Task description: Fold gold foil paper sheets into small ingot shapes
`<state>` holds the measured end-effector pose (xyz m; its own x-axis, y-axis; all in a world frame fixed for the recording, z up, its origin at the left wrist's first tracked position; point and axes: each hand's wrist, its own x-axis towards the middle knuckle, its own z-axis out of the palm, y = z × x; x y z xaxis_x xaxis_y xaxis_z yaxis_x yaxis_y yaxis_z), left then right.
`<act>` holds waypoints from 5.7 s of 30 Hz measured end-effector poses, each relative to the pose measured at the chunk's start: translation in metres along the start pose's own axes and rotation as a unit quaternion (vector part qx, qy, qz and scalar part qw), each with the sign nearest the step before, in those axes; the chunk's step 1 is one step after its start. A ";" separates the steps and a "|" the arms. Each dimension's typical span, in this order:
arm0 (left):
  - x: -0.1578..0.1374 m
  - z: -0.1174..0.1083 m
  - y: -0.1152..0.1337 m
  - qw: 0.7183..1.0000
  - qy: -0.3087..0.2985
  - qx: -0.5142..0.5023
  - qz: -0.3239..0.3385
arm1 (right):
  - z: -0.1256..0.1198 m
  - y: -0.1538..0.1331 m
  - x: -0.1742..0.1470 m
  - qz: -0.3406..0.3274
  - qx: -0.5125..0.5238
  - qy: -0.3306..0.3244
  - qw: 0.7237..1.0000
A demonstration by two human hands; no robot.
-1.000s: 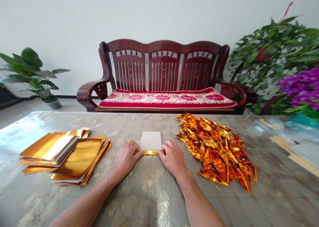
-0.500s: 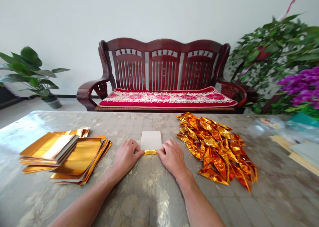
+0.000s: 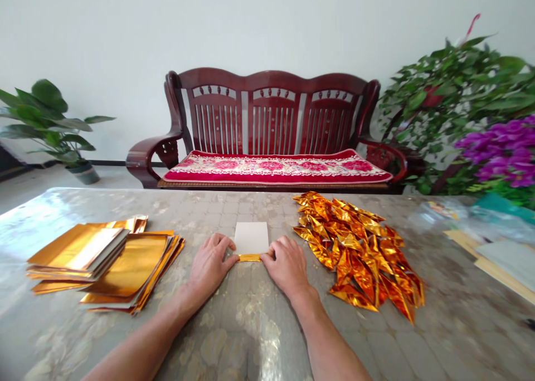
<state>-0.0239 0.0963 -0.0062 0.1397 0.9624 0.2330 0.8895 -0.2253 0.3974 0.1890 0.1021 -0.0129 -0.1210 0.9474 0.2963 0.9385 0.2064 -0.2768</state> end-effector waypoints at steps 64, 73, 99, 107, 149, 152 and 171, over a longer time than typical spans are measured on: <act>0.010 0.016 0.001 0.961 0.080 -0.249 -0.089 | 0.007 -0.013 -0.013 -0.161 0.078 0.039 0.983; -0.010 -0.004 0.012 0.941 0.229 0.011 0.249 | 0.003 -0.021 -0.017 -0.175 0.185 0.176 0.951; 0.000 -0.002 0.005 0.983 0.006 0.084 0.160 | -0.012 -0.020 -0.013 -0.129 0.068 0.044 0.988; 0.006 0.004 -0.009 0.995 -0.014 -0.009 0.097 | -0.004 -0.004 -0.007 -0.104 0.058 0.020 0.993; 0.011 0.005 -0.005 1.000 -0.019 0.005 -0.024 | -0.002 -0.010 -0.010 0.019 0.060 0.011 0.998; 0.011 0.005 -0.005 0.999 -0.015 0.004 -0.029 | -0.004 -0.011 -0.009 0.029 0.052 -0.010 0.998; 0.009 0.003 -0.002 0.999 -0.019 0.027 -0.033 | -0.004 -0.013 -0.009 0.045 0.018 -0.020 0.999</act>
<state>-0.0232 0.1060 -0.0080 0.0950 0.9804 0.1725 0.9198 -0.1528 0.3614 0.1791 0.0895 -0.0082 -0.0490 0.9713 0.2327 0.9342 0.1270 -0.3333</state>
